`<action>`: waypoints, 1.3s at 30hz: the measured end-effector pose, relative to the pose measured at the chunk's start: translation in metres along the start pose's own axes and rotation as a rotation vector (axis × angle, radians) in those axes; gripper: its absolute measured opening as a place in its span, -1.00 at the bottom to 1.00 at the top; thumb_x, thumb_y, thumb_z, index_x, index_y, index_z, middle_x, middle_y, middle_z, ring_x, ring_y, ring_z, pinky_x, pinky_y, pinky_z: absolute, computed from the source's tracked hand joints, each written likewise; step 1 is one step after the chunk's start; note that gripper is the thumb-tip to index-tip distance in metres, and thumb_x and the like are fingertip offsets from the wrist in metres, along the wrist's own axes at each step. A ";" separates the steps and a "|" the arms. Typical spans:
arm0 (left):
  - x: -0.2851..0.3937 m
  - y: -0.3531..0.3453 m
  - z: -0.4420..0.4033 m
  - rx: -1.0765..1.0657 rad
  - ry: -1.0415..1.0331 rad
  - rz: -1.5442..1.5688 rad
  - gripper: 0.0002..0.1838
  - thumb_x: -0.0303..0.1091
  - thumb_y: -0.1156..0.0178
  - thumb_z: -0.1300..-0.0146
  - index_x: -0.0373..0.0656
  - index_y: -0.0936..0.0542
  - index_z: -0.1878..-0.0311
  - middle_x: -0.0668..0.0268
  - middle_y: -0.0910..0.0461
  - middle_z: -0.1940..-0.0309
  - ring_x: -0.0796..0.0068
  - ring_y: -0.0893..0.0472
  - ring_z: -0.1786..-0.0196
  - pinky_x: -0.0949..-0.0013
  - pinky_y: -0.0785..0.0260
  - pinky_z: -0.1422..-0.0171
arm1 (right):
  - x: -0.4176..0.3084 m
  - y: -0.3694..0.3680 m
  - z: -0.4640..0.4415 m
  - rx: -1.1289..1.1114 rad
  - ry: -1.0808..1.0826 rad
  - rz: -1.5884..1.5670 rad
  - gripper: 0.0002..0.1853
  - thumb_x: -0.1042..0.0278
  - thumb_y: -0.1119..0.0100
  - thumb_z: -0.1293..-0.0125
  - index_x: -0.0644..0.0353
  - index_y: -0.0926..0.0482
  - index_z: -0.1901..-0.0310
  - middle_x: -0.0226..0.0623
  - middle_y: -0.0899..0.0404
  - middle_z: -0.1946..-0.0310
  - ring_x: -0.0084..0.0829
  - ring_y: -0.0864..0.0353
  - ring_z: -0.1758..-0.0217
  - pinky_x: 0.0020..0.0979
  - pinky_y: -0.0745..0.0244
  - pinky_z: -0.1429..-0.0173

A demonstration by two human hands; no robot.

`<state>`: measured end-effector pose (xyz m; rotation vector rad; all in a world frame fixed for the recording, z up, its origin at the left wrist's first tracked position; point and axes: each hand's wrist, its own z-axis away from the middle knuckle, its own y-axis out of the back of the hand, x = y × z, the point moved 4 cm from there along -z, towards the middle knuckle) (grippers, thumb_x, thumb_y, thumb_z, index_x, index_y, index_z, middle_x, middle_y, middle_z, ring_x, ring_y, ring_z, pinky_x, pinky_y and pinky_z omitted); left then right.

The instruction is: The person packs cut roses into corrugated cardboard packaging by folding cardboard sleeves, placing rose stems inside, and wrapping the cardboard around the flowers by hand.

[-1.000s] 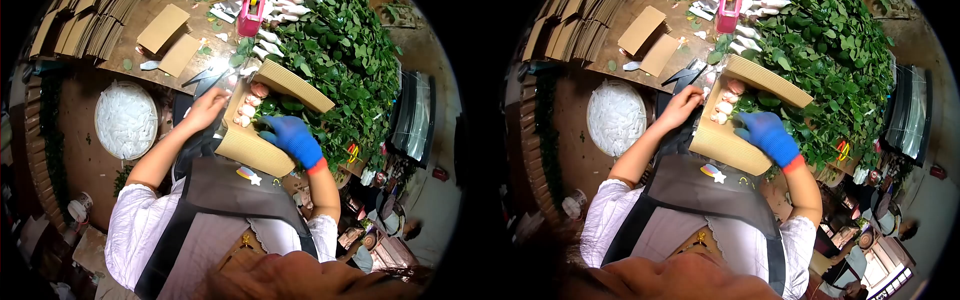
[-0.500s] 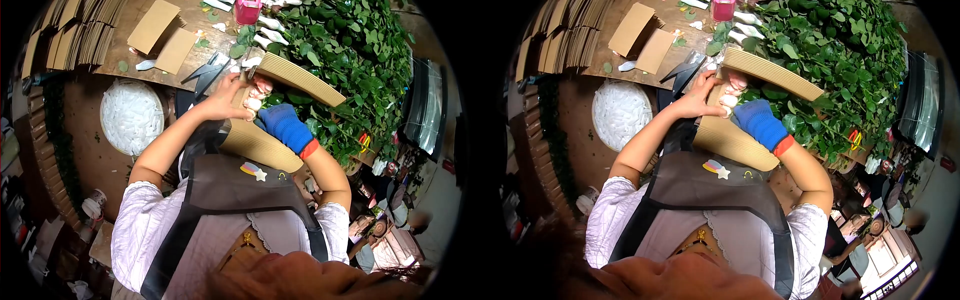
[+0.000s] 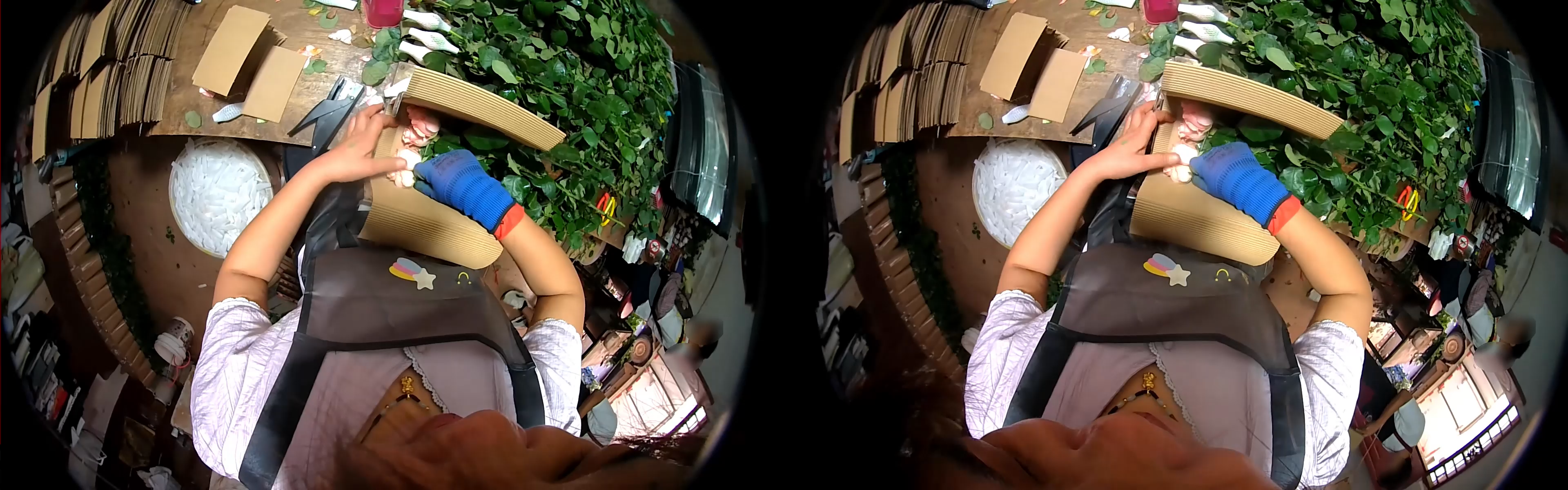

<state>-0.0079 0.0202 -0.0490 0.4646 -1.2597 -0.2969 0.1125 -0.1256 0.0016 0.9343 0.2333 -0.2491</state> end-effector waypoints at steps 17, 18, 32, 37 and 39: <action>0.018 -0.008 -0.001 -0.049 0.063 -0.204 0.34 0.14 -0.62 0.16 -0.40 -0.04 -0.52 -0.29 0.18 -0.55 -0.41 0.06 -0.57 -0.22 0.00 -0.61 | 0.010 -0.005 -0.004 0.202 -0.083 0.021 -0.71 0.00 -0.16 -0.39 0.06 -0.48 0.16 -0.18 -0.68 0.44 -0.07 -0.69 0.37 -0.03 -0.52 0.29; 0.018 -0.007 -0.001 -0.062 0.069 -0.199 0.34 0.14 -0.61 0.16 -0.42 -0.05 -0.51 -0.30 0.17 -0.55 -0.41 0.07 -0.57 -0.21 0.01 -0.62 | 0.011 -0.006 -0.005 0.186 -0.079 0.019 -0.72 0.01 -0.15 -0.39 0.06 -0.48 0.16 -0.18 -0.68 0.45 -0.07 -0.69 0.37 -0.02 -0.52 0.30; 0.011 -0.019 -0.004 0.208 -0.060 -0.133 -0.04 0.07 -0.51 -0.05 -0.28 -0.33 -0.40 -0.28 0.01 -0.51 -0.36 -0.08 -0.49 -0.16 -0.07 -0.56 | 0.033 -0.004 -0.007 0.265 -0.285 0.065 -0.71 0.04 -0.12 -0.43 0.04 -0.53 0.01 -0.19 -0.73 0.39 -0.07 -0.74 0.33 -0.06 -0.58 0.31; 0.012 -0.016 -0.003 0.163 -0.020 -0.144 0.00 0.06 -0.52 -0.04 -0.35 -0.29 -0.40 -0.30 0.03 -0.52 -0.36 -0.07 -0.50 -0.17 -0.07 -0.56 | 0.022 0.002 -0.008 0.237 -0.174 0.094 -0.79 0.14 -0.16 -0.36 0.05 -0.53 0.11 -0.21 -0.71 0.42 -0.11 -0.74 0.35 -0.09 -0.57 0.33; 0.013 -0.016 -0.003 0.180 -0.014 -0.125 -0.14 0.05 -0.51 -0.05 -0.20 -0.43 -0.35 -0.28 0.01 -0.51 -0.33 -0.08 -0.50 -0.14 -0.08 -0.56 | 0.022 0.001 -0.007 0.279 -0.138 0.088 -0.80 0.16 -0.17 -0.36 0.06 -0.51 0.13 -0.21 -0.70 0.43 -0.11 -0.73 0.37 -0.09 -0.57 0.34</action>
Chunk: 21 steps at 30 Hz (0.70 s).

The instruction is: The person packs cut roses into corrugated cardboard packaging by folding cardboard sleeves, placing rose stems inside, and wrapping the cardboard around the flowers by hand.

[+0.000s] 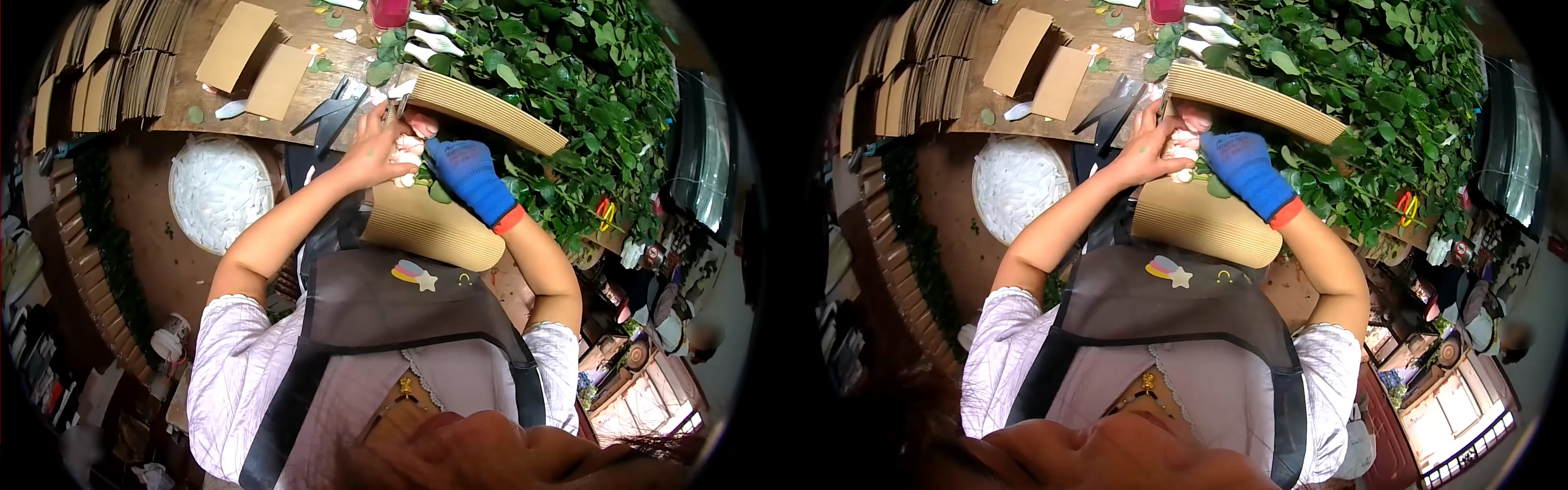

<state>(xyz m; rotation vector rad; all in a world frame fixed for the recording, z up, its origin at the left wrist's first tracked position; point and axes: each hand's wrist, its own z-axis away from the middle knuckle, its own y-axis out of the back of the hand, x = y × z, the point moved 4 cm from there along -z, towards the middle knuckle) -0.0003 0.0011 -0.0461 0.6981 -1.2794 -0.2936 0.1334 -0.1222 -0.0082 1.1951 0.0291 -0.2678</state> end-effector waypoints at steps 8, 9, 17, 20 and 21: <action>-0.005 -0.011 -0.002 0.217 0.076 0.176 -0.64 -0.06 -0.52 -0.11 0.03 -0.77 0.06 -0.19 -0.21 -0.46 -0.19 -0.14 -0.54 -0.05 -0.04 -0.58 | -0.002 0.025 0.023 0.112 -0.134 0.058 -0.68 0.07 -0.04 -0.46 0.05 -0.55 -0.07 -0.23 -0.71 0.45 -0.17 -0.73 0.41 -0.13 -0.57 0.37; -0.003 -0.009 -0.002 0.243 0.063 0.171 -0.64 -0.06 -0.52 -0.07 -0.02 -0.79 0.12 -0.18 -0.20 -0.47 -0.23 -0.21 -0.47 -0.04 -0.12 -0.55 | 0.005 0.022 0.025 0.115 -0.145 0.078 -0.66 0.03 -0.06 -0.47 0.04 -0.54 -0.10 -0.24 -0.70 0.47 -0.18 -0.72 0.42 -0.14 -0.56 0.38; -0.006 -0.013 -0.003 0.244 0.016 0.101 -0.52 -0.05 -0.50 -0.10 -0.05 -0.70 -0.06 -0.16 -0.23 -0.44 -0.23 -0.23 -0.44 -0.05 -0.13 -0.53 | 0.020 0.010 -0.004 0.127 -0.191 -0.010 -0.71 0.05 -0.10 -0.39 -0.03 -0.63 0.00 -0.17 -0.65 -0.01 -0.06 -0.64 -0.07 -0.03 -0.55 -0.09; -0.005 -0.008 -0.003 0.221 0.068 0.202 -0.33 -0.05 -0.49 -0.12 -0.08 -0.54 -0.27 -0.15 -0.25 -0.41 -0.23 -0.22 -0.43 -0.07 -0.12 -0.52 | 0.018 0.013 -0.001 0.147 -0.147 0.005 -0.72 0.12 -0.11 -0.36 -0.02 -0.63 -0.01 -0.15 -0.64 -0.03 -0.04 -0.64 -0.09 -0.03 -0.55 -0.12; -0.004 -0.008 -0.003 0.220 0.073 0.215 -0.28 -0.04 -0.48 -0.12 -0.08 -0.48 -0.32 -0.15 -0.24 -0.40 -0.24 -0.22 -0.43 -0.08 -0.11 -0.53 | 0.017 0.017 0.001 0.141 -0.137 0.024 -0.72 0.14 -0.11 -0.35 -0.03 -0.63 -0.02 -0.14 -0.64 -0.03 -0.04 -0.64 -0.10 -0.03 -0.56 -0.13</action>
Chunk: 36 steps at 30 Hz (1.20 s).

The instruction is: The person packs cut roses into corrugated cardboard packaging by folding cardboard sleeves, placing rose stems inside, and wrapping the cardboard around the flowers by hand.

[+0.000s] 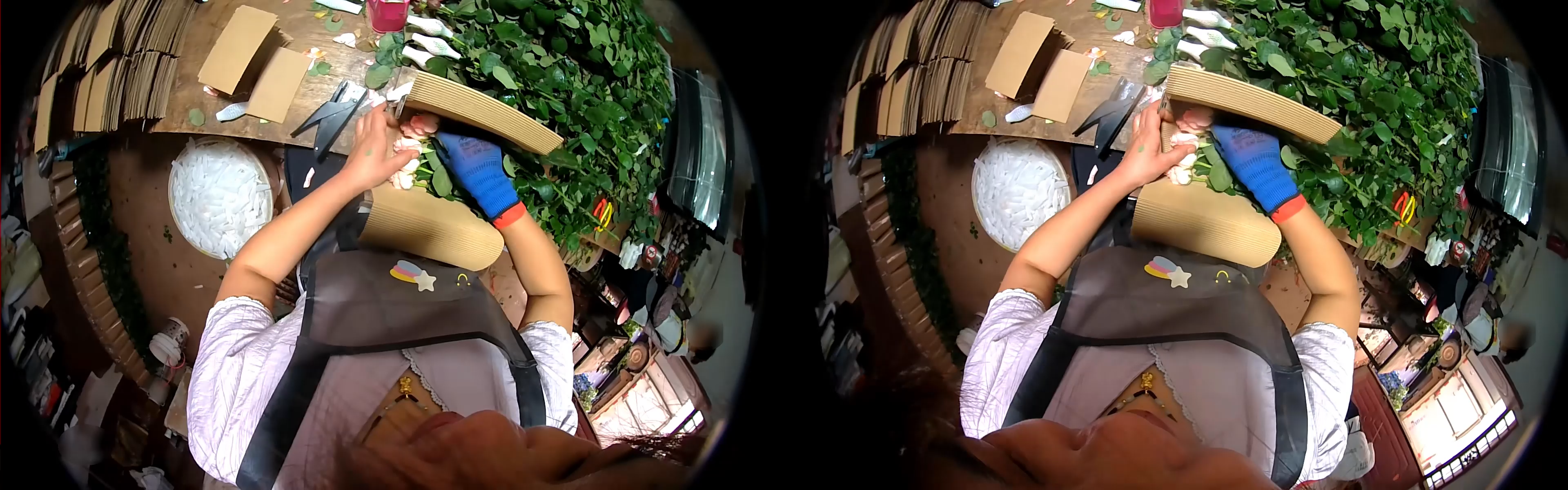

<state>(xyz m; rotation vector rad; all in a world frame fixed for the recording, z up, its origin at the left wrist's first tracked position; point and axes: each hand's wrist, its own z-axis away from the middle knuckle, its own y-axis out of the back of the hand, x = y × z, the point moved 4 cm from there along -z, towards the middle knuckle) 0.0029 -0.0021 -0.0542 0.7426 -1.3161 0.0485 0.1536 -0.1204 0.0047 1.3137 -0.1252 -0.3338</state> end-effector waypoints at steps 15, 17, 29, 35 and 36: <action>0.007 -0.002 -0.018 0.107 -0.038 -0.146 -0.56 0.00 -0.46 -0.15 -0.06 -0.71 0.01 -0.17 -0.35 -0.33 -0.18 -0.29 -0.40 0.00 -0.20 -0.47 | -0.009 0.031 0.001 -0.125 -0.128 -0.121 -0.63 -0.03 -0.03 -0.45 0.08 -0.67 0.20 -0.08 -0.73 0.29 -0.06 -0.74 0.21 -0.05 -0.62 0.14; 0.006 -0.002 -0.017 0.075 0.010 -0.152 -0.54 0.00 -0.48 -0.13 -0.15 -0.70 0.06 -0.17 -0.34 -0.34 -0.17 -0.29 -0.40 0.01 -0.21 -0.47 | -0.010 0.030 -0.002 -0.073 -0.184 -0.130 -0.58 -0.09 -0.05 -0.45 0.07 -0.68 0.34 -0.15 -0.74 0.36 -0.05 -0.74 0.28 -0.04 -0.61 0.20; 0.004 -0.003 -0.015 0.067 0.044 -0.107 -0.63 -0.10 -0.47 -0.12 -0.18 -0.75 0.13 -0.17 -0.36 -0.35 -0.15 -0.31 -0.38 0.05 -0.24 -0.46 | -0.030 0.002 -0.043 -0.349 -0.193 -0.043 -0.61 0.09 -0.09 -0.45 0.00 -0.68 -0.18 -0.18 -0.73 -0.11 -0.17 -0.75 -0.12 -0.11 -0.67 -0.04; -0.008 -0.004 -0.022 0.037 0.045 -0.078 -0.57 -0.06 -0.52 -0.09 -0.13 -0.77 0.07 -0.05 -0.25 -0.39 -0.11 -0.23 -0.44 0.05 -0.22 -0.49 | -0.029 0.028 -0.005 -0.009 -0.040 -0.119 -0.76 0.23 -0.09 -0.39 0.06 -0.58 -0.01 -0.06 -0.70 0.18 -0.06 -0.72 0.06 -0.05 -0.61 0.08; -0.008 -0.003 -0.021 0.038 0.050 -0.073 -0.57 -0.05 -0.52 -0.09 -0.11 -0.77 0.05 -0.05 -0.26 -0.39 -0.10 -0.23 -0.43 0.05 -0.22 -0.49 | -0.031 0.026 -0.003 0.098 0.006 -0.134 -0.81 0.26 -0.11 -0.37 0.05 -0.57 0.05 -0.07 -0.69 0.24 -0.06 -0.72 0.12 -0.04 -0.60 0.12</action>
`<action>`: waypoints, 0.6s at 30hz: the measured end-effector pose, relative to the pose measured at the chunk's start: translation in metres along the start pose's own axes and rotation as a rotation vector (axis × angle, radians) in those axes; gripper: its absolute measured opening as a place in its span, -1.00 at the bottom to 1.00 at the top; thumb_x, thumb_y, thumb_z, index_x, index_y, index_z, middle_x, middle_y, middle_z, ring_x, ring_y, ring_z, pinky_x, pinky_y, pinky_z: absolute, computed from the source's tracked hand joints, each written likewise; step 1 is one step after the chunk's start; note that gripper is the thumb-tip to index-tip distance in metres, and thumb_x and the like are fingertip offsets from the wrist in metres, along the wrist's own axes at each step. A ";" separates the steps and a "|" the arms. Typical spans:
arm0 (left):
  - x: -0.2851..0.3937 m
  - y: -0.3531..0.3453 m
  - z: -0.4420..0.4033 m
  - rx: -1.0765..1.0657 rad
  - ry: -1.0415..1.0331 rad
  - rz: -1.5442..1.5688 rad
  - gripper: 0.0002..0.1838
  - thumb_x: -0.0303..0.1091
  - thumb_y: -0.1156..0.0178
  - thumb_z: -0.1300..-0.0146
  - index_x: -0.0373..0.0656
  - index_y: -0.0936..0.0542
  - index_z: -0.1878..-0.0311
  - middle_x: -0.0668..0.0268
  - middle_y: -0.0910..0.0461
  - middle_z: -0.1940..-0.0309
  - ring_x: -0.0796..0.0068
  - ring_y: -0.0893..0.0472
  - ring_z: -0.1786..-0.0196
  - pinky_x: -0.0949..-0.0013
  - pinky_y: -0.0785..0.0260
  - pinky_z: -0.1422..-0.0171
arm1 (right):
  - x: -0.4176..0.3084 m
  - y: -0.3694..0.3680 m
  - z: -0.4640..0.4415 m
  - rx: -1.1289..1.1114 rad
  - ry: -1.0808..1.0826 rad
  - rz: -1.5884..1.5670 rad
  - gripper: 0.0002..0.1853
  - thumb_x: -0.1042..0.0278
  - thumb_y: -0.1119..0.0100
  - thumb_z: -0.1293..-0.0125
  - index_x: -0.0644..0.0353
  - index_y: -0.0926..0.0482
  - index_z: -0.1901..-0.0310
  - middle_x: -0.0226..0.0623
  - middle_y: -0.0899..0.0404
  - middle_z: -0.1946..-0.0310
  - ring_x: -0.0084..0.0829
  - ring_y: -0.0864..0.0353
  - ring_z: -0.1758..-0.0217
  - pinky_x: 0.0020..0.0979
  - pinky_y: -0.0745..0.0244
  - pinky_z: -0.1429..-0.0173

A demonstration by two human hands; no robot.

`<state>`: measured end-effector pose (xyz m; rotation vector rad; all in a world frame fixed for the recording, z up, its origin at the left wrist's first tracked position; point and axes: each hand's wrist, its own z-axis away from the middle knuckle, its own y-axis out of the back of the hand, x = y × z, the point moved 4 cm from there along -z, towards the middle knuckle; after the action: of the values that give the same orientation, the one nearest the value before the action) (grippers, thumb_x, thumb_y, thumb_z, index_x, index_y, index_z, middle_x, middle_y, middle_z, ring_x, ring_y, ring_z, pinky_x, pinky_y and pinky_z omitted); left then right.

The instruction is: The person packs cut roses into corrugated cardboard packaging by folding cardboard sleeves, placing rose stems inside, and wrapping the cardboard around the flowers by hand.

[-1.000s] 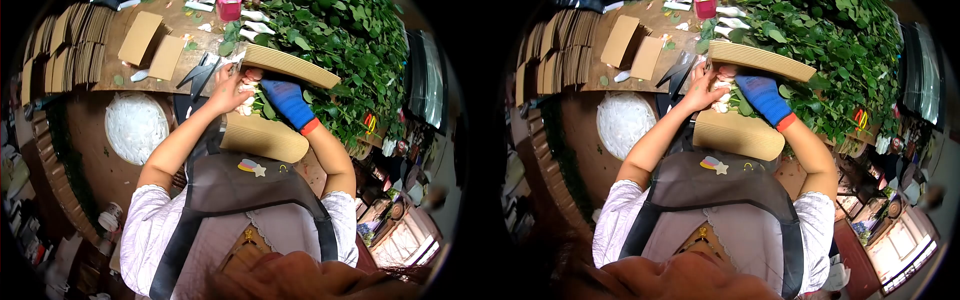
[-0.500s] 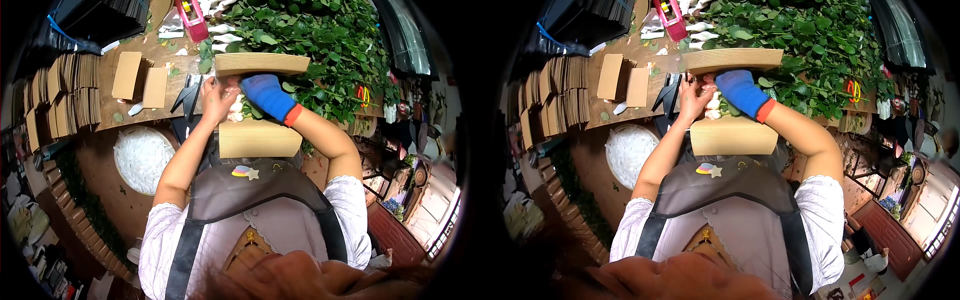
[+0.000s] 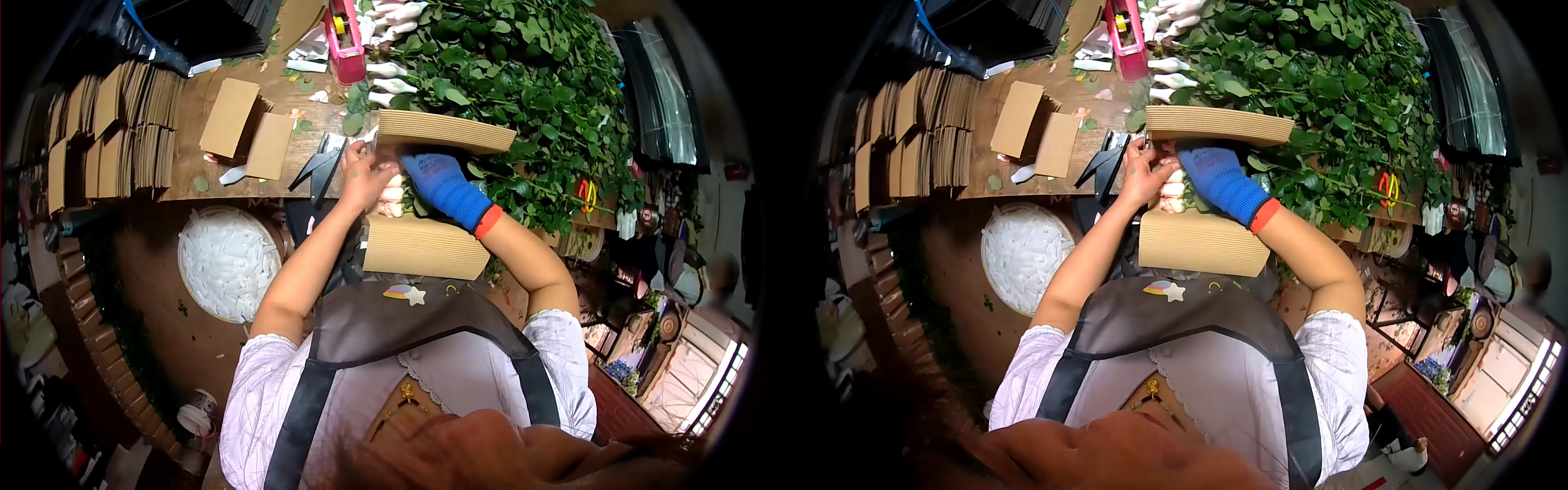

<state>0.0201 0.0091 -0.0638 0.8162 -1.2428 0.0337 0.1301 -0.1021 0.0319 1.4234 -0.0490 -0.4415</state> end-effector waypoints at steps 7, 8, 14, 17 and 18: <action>0.005 0.004 0.003 0.057 -0.153 -0.077 -0.50 -0.09 -0.41 -0.21 -0.13 -0.58 -0.14 0.04 -0.51 -0.07 0.01 -0.44 -0.22 0.08 -0.30 -0.30 | 0.006 0.029 0.027 0.136 0.091 -0.186 -0.59 0.33 -0.13 -0.41 0.09 -0.53 -0.28 -0.08 -0.70 0.08 -0.03 -0.69 0.05 -0.10 -0.59 0.00; 0.019 0.022 0.006 0.076 -0.175 -0.034 -0.54 -0.12 -0.39 -0.22 -0.18 -0.56 -0.08 0.01 -0.51 -0.03 -0.02 -0.48 -0.14 0.05 -0.34 -0.25 | 0.006 0.044 0.035 0.227 0.101 -0.281 -0.57 0.33 -0.16 -0.42 0.10 -0.52 -0.31 -0.05 -0.69 0.02 -0.02 -0.68 0.00 -0.12 -0.59 -0.06; 0.052 0.124 -0.099 0.414 -0.180 0.175 -0.69 -0.22 -0.25 -0.41 -0.29 -0.52 0.01 0.00 -0.64 0.09 0.05 -0.63 0.00 0.10 -0.46 -0.10 | 0.011 0.069 0.088 0.444 -0.158 -0.964 -0.57 0.40 -0.20 -0.42 0.19 -0.56 -0.31 -0.10 -0.71 -0.09 -0.20 -0.72 -0.12 -0.30 -0.56 -0.21; 0.054 0.151 -0.210 0.645 -0.139 -0.013 -0.33 0.11 -0.30 -0.31 -0.38 -0.51 -0.13 -0.17 -0.61 -0.05 -0.16 -0.57 -0.13 -0.05 -0.38 -0.27 | 0.007 0.062 0.091 0.508 -0.155 -0.905 -0.57 0.44 -0.21 -0.41 0.20 -0.57 -0.30 -0.11 -0.72 -0.08 -0.23 -0.73 -0.11 -0.31 -0.57 -0.19; 0.046 0.154 -0.244 0.612 -0.108 -0.179 -0.13 0.28 -0.31 -0.21 -0.45 -0.49 -0.18 -0.25 -0.57 -0.14 -0.26 -0.51 -0.22 -0.08 -0.32 -0.38 | 0.002 0.068 0.091 0.506 -0.151 -0.849 -0.57 0.45 -0.21 -0.40 0.20 -0.57 -0.29 -0.10 -0.72 -0.07 -0.22 -0.74 -0.09 -0.31 -0.58 -0.18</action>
<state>0.1686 0.2396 0.0365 1.4731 -1.2696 0.2361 0.1230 -0.1826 0.1111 1.8711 0.3589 -1.3051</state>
